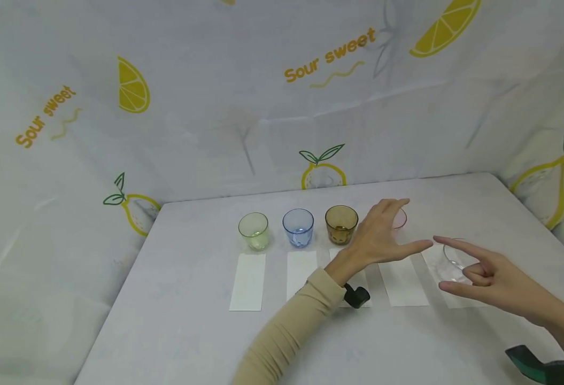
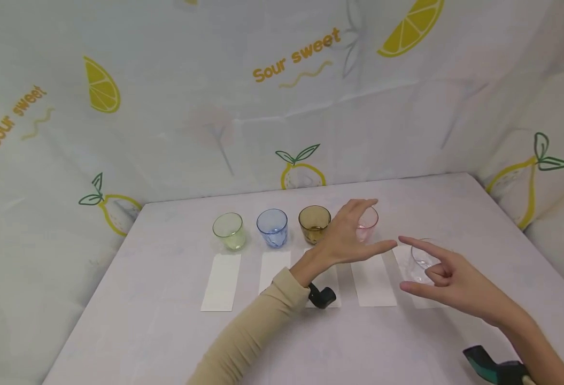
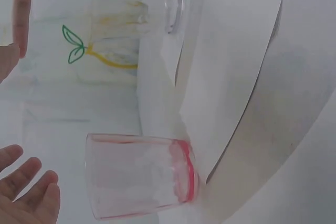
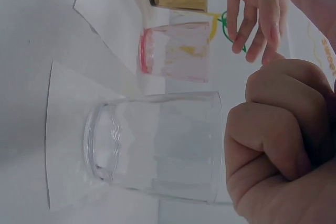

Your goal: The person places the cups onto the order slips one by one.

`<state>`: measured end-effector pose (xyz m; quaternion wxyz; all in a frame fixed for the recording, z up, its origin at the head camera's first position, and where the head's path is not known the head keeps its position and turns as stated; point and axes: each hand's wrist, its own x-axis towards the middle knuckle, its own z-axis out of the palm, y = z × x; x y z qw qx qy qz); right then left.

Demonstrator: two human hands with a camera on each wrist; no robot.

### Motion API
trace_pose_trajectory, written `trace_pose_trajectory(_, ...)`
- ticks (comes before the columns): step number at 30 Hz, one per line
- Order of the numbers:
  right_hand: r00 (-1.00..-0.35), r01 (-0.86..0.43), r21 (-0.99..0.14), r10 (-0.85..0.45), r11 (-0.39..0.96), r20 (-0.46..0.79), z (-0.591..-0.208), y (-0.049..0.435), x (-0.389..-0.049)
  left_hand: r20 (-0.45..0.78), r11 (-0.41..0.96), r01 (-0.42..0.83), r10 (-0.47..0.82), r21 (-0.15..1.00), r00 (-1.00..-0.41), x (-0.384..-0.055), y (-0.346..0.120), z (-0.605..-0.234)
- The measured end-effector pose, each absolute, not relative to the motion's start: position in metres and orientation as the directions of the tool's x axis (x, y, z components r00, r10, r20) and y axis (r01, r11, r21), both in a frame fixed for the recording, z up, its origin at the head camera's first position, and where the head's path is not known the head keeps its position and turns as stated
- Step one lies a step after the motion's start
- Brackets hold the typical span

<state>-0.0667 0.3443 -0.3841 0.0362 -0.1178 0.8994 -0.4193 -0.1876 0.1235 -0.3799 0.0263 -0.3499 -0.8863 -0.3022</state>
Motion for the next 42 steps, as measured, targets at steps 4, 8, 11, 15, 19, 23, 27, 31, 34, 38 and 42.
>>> trace_pose_trajectory(4,-0.957,-0.199,-0.796,-0.29,0.572,0.031,-0.385,0.335,-0.068,0.28,0.562,0.65,0.606,0.512,-0.745,-0.197,0.118,-0.378)
trace_pose_trajectory(8,-0.951,-0.193,-0.817,-0.308,0.543,0.02,-0.39,0.328,-0.069,0.279,0.566,0.649,0.605,0.508,-0.746,-0.206,0.113,-0.377)
trace_pose_trajectory(11,-0.952,-0.184,-0.821,-0.306,0.541,0.011,-0.395,0.322,-0.069,0.263,0.58,0.633,0.596,0.512,-0.759,-0.213,0.111,-0.378)
trace_pose_trajectory(15,-0.955,-0.163,-0.82,-0.297,0.549,-0.01,-0.399,0.314,-0.07,0.249,0.602,0.621,0.587,0.502,-0.77,-0.221,0.108,-0.381)
trace_pose_trajectory(19,-0.962,-0.131,-0.819,-0.273,0.559,-0.032,-0.402,0.307,-0.071,0.245,0.618,0.626,0.59,0.476,-0.769,-0.228,0.107,-0.384)
trace_pose_trajectory(23,-0.966,-0.093,-0.822,-0.25,0.562,-0.062,-0.407,0.302,-0.072,0.233,0.637,0.623,0.59,0.454,-0.773,-0.233,0.107,-0.388)
trace_pose_trajectory(27,-0.966,-0.074,-0.82,-0.246,0.568,-0.083,-0.417,0.299,-0.075,0.208,0.661,0.612,0.587,0.435,-0.782,-0.235,0.108,-0.391)
trace_pose_trajectory(31,-0.968,-0.087,-0.812,-0.243,0.577,-0.07,-0.427,0.298,-0.077,0.194,0.68,0.604,0.582,0.415,-0.789,-0.236,0.109,-0.393)
trace_pose_trajectory(34,-0.968,-0.091,-0.803,-0.241,0.589,-0.067,-0.431,0.296,-0.078,0.192,0.687,0.599,0.577,0.412,-0.794,-0.237,0.109,-0.395)
trace_pose_trajectory(38,-0.968,-0.087,-0.79,-0.24,0.607,-0.078,-0.433,0.296,-0.079,0.185,0.692,0.592,0.573,0.413,-0.798,-0.237,0.109,-0.397)
trace_pose_trajectory(42,-0.969,-0.075,-0.772,-0.23,0.632,-0.094,-0.435,0.296,-0.081,0.177,0.702,0.584,0.567,0.408,-0.805,-0.238,0.109,-0.399)
